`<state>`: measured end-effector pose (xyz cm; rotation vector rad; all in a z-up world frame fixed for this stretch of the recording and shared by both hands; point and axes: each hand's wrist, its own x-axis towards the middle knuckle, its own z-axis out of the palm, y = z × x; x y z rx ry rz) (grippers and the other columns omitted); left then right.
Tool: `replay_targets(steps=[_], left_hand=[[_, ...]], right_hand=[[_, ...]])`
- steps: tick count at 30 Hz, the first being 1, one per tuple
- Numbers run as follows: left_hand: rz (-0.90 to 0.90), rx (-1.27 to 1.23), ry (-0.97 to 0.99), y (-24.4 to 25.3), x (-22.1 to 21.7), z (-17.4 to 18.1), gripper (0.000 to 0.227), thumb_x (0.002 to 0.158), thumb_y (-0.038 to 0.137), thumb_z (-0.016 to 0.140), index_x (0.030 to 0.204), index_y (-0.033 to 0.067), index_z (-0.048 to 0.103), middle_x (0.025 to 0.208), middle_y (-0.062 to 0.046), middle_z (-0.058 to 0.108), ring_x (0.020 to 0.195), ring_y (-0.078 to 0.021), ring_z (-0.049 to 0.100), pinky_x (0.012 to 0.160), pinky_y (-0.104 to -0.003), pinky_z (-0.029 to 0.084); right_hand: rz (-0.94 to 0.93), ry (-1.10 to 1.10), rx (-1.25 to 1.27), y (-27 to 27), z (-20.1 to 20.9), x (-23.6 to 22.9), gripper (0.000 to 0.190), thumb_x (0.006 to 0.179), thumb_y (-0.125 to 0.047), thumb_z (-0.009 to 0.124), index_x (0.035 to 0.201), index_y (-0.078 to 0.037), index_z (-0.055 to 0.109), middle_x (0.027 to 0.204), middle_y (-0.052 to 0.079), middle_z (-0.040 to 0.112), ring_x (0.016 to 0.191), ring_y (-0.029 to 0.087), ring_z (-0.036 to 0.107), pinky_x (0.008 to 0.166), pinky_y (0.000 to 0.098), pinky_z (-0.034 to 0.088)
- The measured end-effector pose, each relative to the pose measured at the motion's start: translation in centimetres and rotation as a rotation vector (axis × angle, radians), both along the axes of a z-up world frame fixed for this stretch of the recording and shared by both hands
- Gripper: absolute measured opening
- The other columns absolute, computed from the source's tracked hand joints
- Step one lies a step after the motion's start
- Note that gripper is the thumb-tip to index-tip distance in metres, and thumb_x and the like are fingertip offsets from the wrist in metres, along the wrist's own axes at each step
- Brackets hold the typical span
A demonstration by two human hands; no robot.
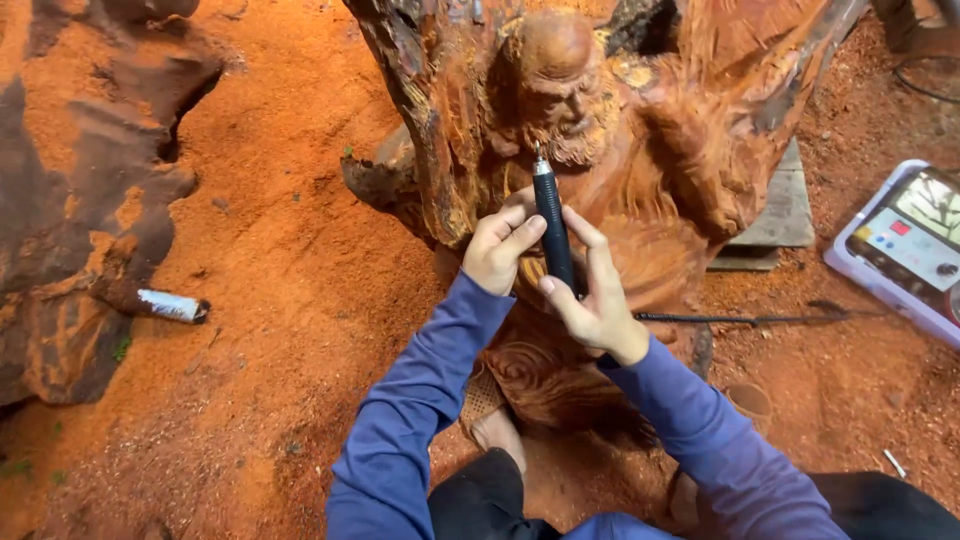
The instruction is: Using a handheld rotary tool to carve intricate details into a large wooden sculpture
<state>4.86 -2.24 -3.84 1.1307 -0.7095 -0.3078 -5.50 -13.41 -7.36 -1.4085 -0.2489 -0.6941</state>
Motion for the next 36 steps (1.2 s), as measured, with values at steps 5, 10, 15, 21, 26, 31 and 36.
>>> replay_targets(steps=[5, 10, 15, 21, 26, 31, 36], left_hand=[[-0.051, -0.007, -0.009, 0.0, 1.0, 2.8, 0.017, 0.098, 0.015, 0.064, 0.092, 0.0015, 0.074, 0.095, -0.006, 0.065, 0.098, -0.0116, 0.056, 0.095, -0.03, 0.047], [-0.034, 0.03, -0.049, -0.5, 2.8, 0.9, 0.021, 0.1, 0.018, 0.062, 0.097, 0.0019, 0.075, 0.107, -0.011, 0.068, 0.107, -0.017, 0.059, 0.102, -0.036, 0.047], [-0.003, 0.037, -0.034, -0.4, 2.8, 1.5, 0.022, 0.101, 0.017, 0.061, 0.096, 0.0016, 0.074, 0.105, -0.011, 0.067, 0.106, -0.0177, 0.06, 0.102, -0.037, 0.048], [0.026, 0.051, -0.042, -0.6, 2.8, 1.9, 0.021, 0.102, 0.018, 0.06, 0.093, 0.0035, 0.073, 0.101, -0.008, 0.066, 0.104, -0.0158, 0.06, 0.1, -0.038, 0.049], [0.046, 0.05, -0.031, -0.6, 2.8, 1.6, 0.021, 0.102, 0.017, 0.06, 0.093, 0.0035, 0.074, 0.099, -0.008, 0.067, 0.101, -0.0147, 0.06, 0.098, -0.035, 0.049], [0.042, 0.032, -0.014, -0.9, 2.5, 2.1, 0.021, 0.102, 0.018, 0.059, 0.094, 0.0033, 0.073, 0.1, -0.008, 0.067, 0.101, -0.014, 0.059, 0.098, -0.035, 0.049], [0.034, 0.011, 0.009, -1.0, 2.6, 2.2, 0.021, 0.102, 0.017, 0.059, 0.093, 0.0033, 0.072, 0.099, -0.008, 0.067, 0.098, -0.0136, 0.059, 0.094, -0.032, 0.05]], right_hand=[[-0.062, 0.028, -0.223, -2.2, -2.5, 1.2, 0.089, 0.085, 0.001, 0.074, 0.158, 0.008, 0.023, 0.088, 0.026, 0.069, 0.05, 0.027, 0.065, 0.036, 0.0328, 0.049], [-0.097, 0.004, -0.193, -1.4, -0.9, 2.3, 0.078, 0.088, -0.001, 0.073, 0.153, 0.011, 0.031, 0.089, 0.026, 0.069, 0.054, 0.024, 0.067, 0.038, 0.0311, 0.051], [-0.121, -0.046, -0.22, -1.5, -1.1, 3.4, 0.073, 0.088, -0.001, 0.072, 0.151, 0.012, 0.037, 0.094, 0.028, 0.07, 0.055, 0.02, 0.065, 0.039, 0.0305, 0.048], [-0.133, -0.076, -0.221, -1.9, -2.9, 3.7, 0.072, 0.088, 0.0, 0.072, 0.149, 0.015, 0.037, 0.089, 0.029, 0.069, 0.052, 0.023, 0.063, 0.037, 0.0299, 0.046], [-0.142, -0.071, -0.202, -2.1, -3.8, 4.0, 0.069, 0.09, -0.002, 0.072, 0.149, 0.013, 0.039, 0.092, 0.029, 0.07, 0.054, 0.02, 0.063, 0.039, 0.0286, 0.047], [-0.148, -0.062, -0.196, -1.5, -2.5, 4.1, 0.069, 0.089, -0.001, 0.073, 0.149, 0.012, 0.041, 0.094, 0.028, 0.07, 0.056, 0.019, 0.064, 0.04, 0.0283, 0.048], [-0.15, -0.062, -0.18, -1.3, -2.9, 4.3, 0.071, 0.088, -0.002, 0.074, 0.148, 0.013, 0.041, 0.102, 0.03, 0.071, 0.063, 0.022, 0.068, 0.045, 0.0297, 0.052]])
